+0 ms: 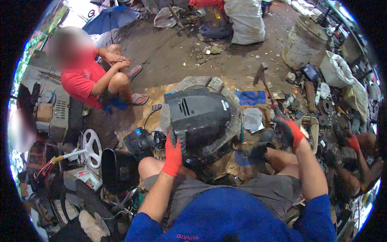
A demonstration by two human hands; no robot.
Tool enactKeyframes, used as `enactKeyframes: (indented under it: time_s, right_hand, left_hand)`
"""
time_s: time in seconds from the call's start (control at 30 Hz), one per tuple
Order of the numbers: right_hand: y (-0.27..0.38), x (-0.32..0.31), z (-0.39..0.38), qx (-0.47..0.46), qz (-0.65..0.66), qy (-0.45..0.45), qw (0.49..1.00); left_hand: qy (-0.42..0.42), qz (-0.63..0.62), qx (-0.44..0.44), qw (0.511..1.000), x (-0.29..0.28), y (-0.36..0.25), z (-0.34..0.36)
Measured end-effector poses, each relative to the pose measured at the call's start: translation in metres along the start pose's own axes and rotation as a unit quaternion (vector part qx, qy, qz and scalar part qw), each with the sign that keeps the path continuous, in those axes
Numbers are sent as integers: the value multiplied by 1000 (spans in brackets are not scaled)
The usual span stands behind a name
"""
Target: The person sits on the ground and uses a hammer to strike a black plastic casing, then removes a small metal piece from the interior. They continue to hit the casing with the hammer and inspect the inside while another person stands nearby.
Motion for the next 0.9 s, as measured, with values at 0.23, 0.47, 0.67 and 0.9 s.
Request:
enactKeyframes:
  time_s: [0.23, 0.47, 0.67, 0.9]
  right_hand:
    - [-110, 57, -93, -190, -39, -91, 977]
    - [-134, 121, -125, -308, -137, -65, 939]
    - [-165, 139, -103, -293, -201, -165, 920]
    - [-94, 159, -167, -310, -153, -91, 934]
  left_hand:
    - [-31, -60, -11, 998, 5, -22, 6]
    - [-84, -70, 9, 994, 9, 2, 6]
    - [-29, -20, 18, 999, 16, -15, 25]
    - [-143, 20, 112, 983, 11, 10, 17]
Point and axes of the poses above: each hand's wrist, its own z-axis towards the middle knuckle, its own x-axis out of the palm, y = z × x, the point moved 2 cm from there along z, towards the middle knuckle, and after that the axes turned 7 degrees about x, right-handed, at the moved point
